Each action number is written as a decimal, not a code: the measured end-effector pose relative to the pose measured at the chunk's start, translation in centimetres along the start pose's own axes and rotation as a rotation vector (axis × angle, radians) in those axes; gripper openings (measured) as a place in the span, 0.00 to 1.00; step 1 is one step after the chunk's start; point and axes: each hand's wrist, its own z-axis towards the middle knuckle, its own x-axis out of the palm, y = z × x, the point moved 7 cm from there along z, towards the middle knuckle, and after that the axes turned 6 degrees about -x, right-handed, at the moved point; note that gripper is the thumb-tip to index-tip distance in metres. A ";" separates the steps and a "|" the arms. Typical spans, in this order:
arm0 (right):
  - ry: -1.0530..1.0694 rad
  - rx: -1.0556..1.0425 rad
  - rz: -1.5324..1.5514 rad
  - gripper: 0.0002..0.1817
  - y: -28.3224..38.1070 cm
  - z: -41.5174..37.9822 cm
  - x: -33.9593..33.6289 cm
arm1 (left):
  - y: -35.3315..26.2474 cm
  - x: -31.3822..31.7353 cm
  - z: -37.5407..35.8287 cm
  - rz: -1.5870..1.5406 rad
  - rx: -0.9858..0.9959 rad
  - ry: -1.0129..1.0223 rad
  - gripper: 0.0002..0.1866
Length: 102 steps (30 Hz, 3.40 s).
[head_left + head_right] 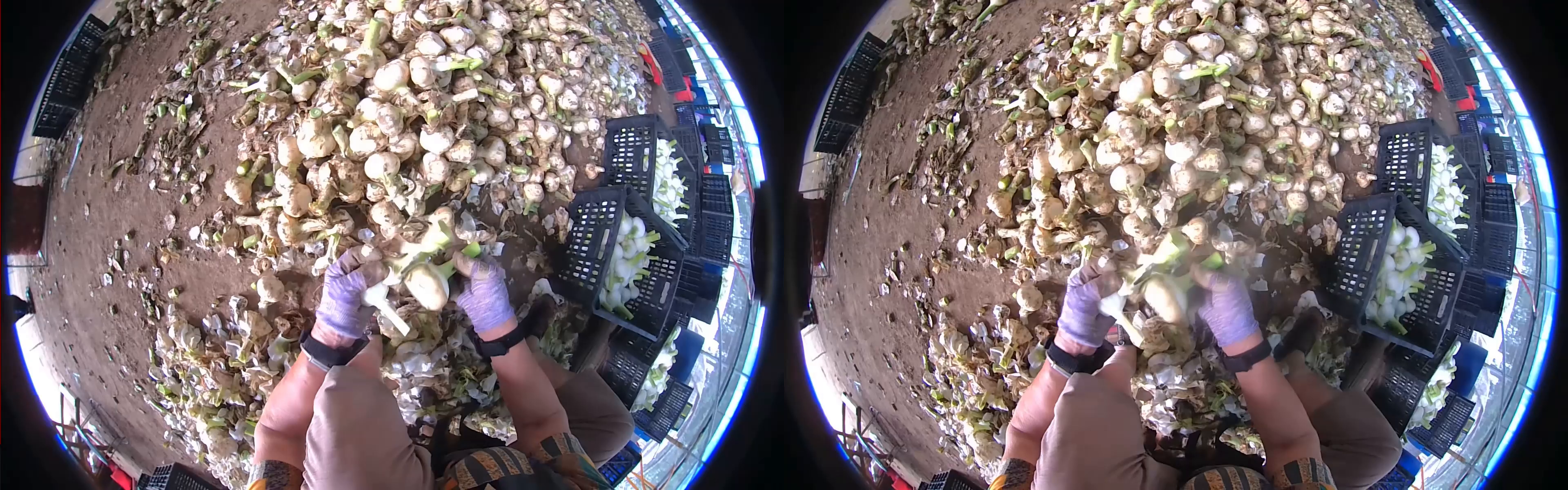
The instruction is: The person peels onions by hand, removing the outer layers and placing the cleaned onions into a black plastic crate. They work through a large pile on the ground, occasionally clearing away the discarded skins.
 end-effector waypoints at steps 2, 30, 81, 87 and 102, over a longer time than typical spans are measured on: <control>-0.106 0.011 0.011 0.09 0.1 1.1 -1.8 | -1.4 2.9 -0.9 -0.024 0.002 0.153 0.14; -0.012 -0.571 -1.723 0.24 1.1 8.0 -2.3 | -7.2 4.2 -5.3 1.612 0.443 -0.207 0.20; 0.145 -0.277 -0.796 0.09 -0.7 -0.1 1.3 | 5.1 -0.2 1.1 -0.126 -0.342 0.176 0.37; -0.149 0.176 -0.047 0.15 -2.1 0.6 -0.7 | 4.8 -0.7 1.2 -0.131 -0.298 0.149 0.39; -0.011 0.187 -0.115 0.12 -2.5 -0.2 -2.0 | 3.5 -0.4 1.1 0.170 -0.256 0.075 0.13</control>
